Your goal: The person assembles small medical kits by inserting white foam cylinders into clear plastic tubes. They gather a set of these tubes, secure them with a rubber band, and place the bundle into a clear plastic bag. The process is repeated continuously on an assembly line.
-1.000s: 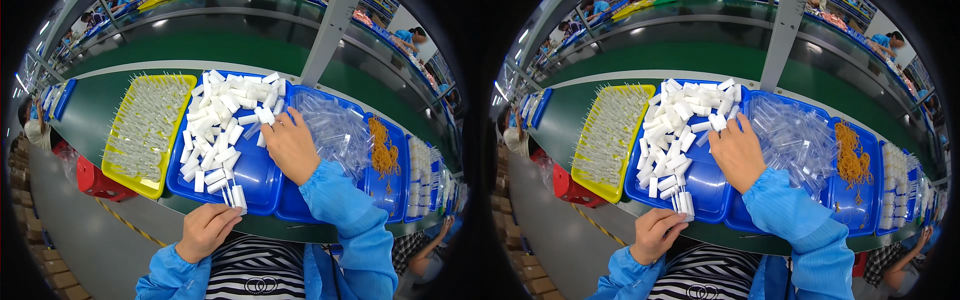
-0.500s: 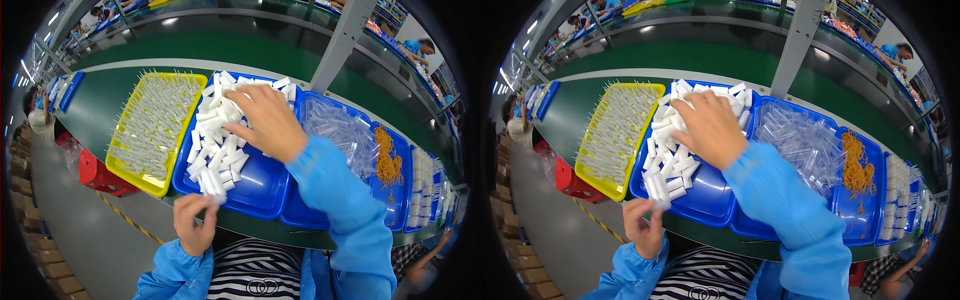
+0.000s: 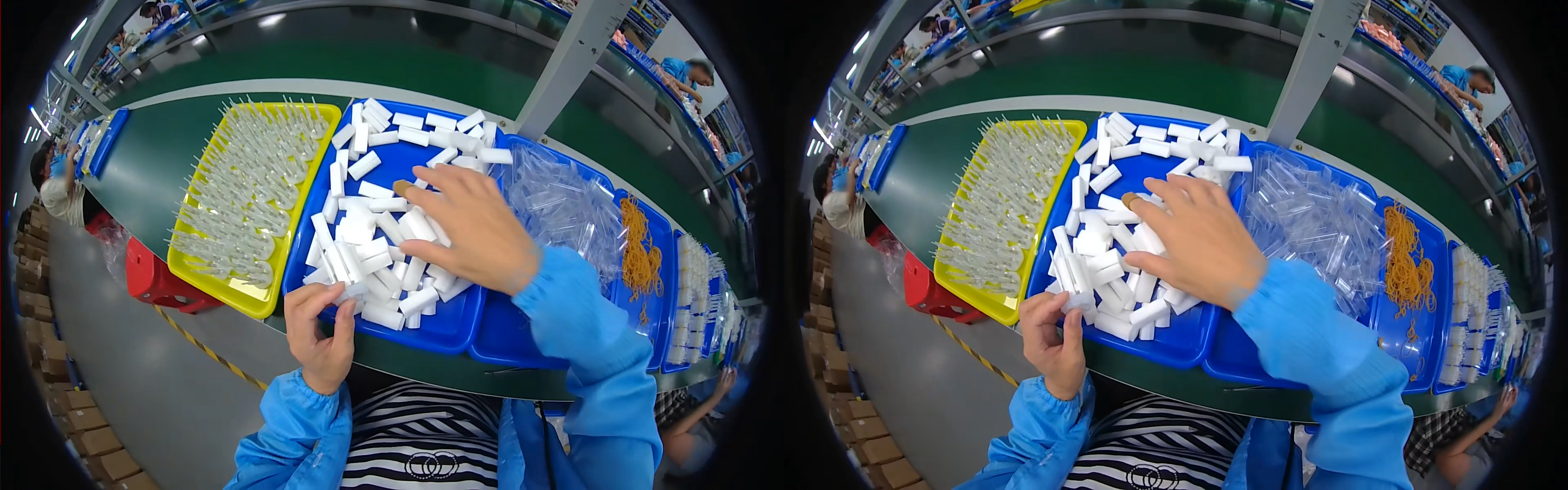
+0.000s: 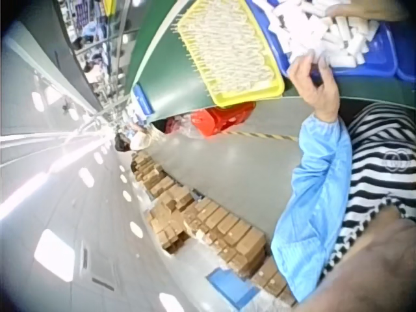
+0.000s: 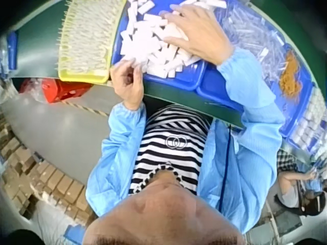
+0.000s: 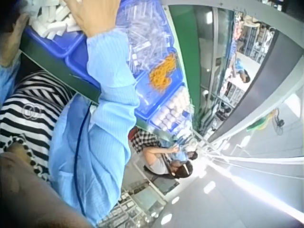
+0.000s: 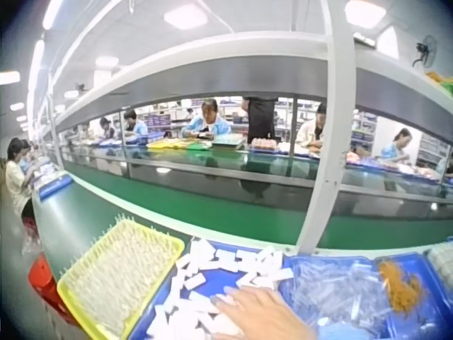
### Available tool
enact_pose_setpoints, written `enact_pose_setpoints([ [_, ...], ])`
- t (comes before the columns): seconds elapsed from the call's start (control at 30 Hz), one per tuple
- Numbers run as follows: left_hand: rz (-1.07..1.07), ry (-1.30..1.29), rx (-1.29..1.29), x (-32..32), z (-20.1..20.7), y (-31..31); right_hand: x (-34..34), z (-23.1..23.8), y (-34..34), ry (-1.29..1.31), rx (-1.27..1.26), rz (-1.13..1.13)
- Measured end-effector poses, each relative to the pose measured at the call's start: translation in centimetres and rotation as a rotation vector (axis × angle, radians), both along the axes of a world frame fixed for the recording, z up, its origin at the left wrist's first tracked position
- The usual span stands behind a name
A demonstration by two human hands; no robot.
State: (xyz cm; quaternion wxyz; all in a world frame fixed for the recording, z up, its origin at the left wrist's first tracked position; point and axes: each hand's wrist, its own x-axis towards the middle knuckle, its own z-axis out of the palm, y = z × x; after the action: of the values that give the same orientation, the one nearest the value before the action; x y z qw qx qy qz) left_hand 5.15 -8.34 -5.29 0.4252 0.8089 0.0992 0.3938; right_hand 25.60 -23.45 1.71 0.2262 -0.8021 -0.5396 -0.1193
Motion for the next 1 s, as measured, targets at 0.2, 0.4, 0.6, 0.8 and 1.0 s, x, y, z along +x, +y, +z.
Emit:
enact_pose_setpoints([
  [0.2, 0.049, -0.052, -0.076, 0.5, 0.4, -0.4, -4.1, 2.1, -4.0, 0.161, -0.115, 0.279],
  [0.4, -0.073, -0.059, -0.471, 0.9, 2.4, -1.3, -6.1, -0.3, -2.2, -0.067, -0.169, 0.250],
  [0.6, -0.180, 0.031, -0.090, -0.1, 4.6, -1.4, -5.7, 3.3, -4.4, 0.740, 0.192, 0.007],
  [0.8, -0.577, 0.030, 0.371, 0.2, 6.8, -3.7, -6.2, 3.6, -6.6, 1.371, 0.663, -0.269],
  [1.0, -0.611, 0.056, 0.419, 0.2, 7.1, -4.6, -6.6, 2.6, -8.3, 1.197, 0.527, -0.186],
])
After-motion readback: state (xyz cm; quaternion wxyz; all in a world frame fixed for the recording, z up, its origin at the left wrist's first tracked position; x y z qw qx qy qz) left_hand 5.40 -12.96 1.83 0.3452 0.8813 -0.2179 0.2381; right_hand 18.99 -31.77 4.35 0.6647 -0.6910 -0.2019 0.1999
